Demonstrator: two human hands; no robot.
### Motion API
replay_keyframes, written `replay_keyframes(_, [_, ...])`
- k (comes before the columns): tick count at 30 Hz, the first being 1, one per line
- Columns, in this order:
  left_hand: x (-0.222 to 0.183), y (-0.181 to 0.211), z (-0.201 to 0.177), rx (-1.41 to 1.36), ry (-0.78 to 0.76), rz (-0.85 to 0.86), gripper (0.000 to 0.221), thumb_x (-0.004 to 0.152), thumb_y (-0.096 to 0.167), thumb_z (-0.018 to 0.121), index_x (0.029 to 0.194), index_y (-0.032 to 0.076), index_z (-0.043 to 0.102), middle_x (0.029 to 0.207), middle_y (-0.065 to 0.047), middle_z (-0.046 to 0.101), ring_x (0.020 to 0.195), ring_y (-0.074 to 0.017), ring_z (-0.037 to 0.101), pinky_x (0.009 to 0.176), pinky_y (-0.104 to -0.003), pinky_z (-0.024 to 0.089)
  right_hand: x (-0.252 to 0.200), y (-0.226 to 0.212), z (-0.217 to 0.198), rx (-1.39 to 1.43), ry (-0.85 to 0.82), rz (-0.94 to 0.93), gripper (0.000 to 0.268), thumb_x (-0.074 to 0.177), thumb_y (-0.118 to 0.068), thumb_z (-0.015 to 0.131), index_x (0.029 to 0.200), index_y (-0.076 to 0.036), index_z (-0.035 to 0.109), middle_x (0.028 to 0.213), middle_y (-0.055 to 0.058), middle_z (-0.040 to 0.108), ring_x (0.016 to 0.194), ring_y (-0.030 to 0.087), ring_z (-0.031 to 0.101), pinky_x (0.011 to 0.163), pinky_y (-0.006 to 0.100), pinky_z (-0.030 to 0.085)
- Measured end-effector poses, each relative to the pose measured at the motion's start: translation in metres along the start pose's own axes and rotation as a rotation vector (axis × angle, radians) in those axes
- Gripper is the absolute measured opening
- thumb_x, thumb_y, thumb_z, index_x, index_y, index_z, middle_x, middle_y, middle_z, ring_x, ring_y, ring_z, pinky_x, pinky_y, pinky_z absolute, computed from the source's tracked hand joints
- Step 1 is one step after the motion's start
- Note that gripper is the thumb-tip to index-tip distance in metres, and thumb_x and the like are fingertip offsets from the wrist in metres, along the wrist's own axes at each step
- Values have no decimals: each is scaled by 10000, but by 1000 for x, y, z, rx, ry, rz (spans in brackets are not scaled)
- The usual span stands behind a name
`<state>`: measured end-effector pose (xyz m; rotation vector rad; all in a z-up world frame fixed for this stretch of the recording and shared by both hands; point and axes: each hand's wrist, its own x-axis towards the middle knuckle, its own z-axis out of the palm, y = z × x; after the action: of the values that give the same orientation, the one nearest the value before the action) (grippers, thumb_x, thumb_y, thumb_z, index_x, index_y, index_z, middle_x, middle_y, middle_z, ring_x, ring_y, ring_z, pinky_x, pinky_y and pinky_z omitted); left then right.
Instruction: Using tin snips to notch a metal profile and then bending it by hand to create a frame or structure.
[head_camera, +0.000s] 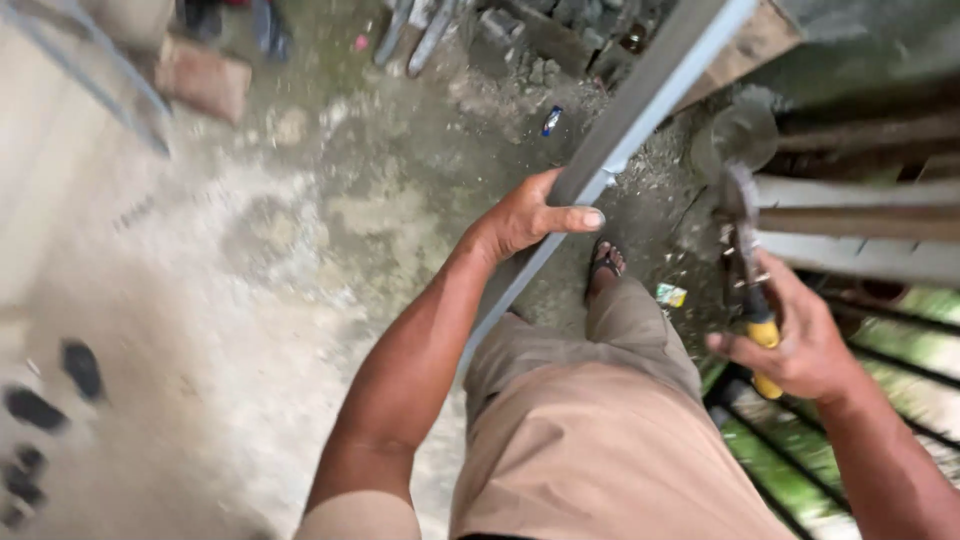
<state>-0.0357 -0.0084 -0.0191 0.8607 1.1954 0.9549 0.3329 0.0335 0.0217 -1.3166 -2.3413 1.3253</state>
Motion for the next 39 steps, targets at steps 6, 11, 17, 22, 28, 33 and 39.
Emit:
replay_keyframes(6, [13, -2, 20, 157, 41, -85, 895, 615, 353, 807, 1400, 4, 555, 1103, -42, 766, 942, -140, 698, 812, -294, 553, 103, -32, -97, 330, -396, -522, 298, 728, -160, 687, 649, -47, 422, 714, 68, 374, 777, 273, 520, 1149, 563, 484])
replay_keyframes(11, [14, 2, 30, 324, 134, -293, 903, 709, 312, 744, 1526, 128, 407, 1228, -70, 647, 979, -213, 638, 717, -358, 508, 190, 0, -148, 207, -639, -558, 581, 659, -207, 798, 1142, 39, 588, 1291, 185, 629, 1224, 324, 644, 1202, 472, 494])
replay_keyframes(17, [18, -6, 63, 476, 270, -302, 585, 883, 310, 720, 1341, 156, 390, 1009, -91, 572, 855, -257, 563, 689, -453, 460, 227, -56, -119, 511, -1011, -700, 458, 833, -141, 691, 1269, -104, 556, 1741, 253, 308, 1537, 505, 446, 1363, 736, 299])
replay_keyframes(22, [17, -20, 76, 412, 322, -279, 665, 937, 206, 672, 1480, 122, 297, 1320, -99, 472, 1072, -244, 550, 902, -406, 512, 235, -63, -100, 702, -1004, -549, 897, 767, -233, 639, 1602, -63, 357, 1725, 77, 366, 1502, 428, 455, 1364, 706, 355])
replay_keyframes(28, [25, -36, 86, 340, 427, -235, 697, 903, 156, 676, 1506, 194, 329, 1415, -57, 422, 1227, -228, 459, 1023, -429, 434, 251, -53, -98, 879, -932, -360, 921, 878, -369, 634, 1708, -73, 367, 1524, 236, 560, 1533, 342, 515, 1474, 638, 339])
replay_keyframes(33, [14, -44, 122, 416, 722, -196, 905, 915, 260, 744, 1650, 244, 216, 1755, -118, 54, 1629, -330, 64, 1289, -579, 8, 260, -69, -99, 921, -950, -264, 960, 826, -345, 703, 1682, -48, 389, 1464, 279, 580, 1500, 354, 533, 1491, 617, 321])
replay_keyframes(39, [88, -85, 226, -816, 1691, 730, 199, 983, -54, 639, 1099, 63, 750, 1006, -88, 756, 772, -134, 642, 629, -240, 542, 280, -89, -107, 900, -1159, -206, 1013, 795, -335, 684, 1690, -44, 309, 1543, 327, 481, 1559, 435, 434, 1489, 586, 266])
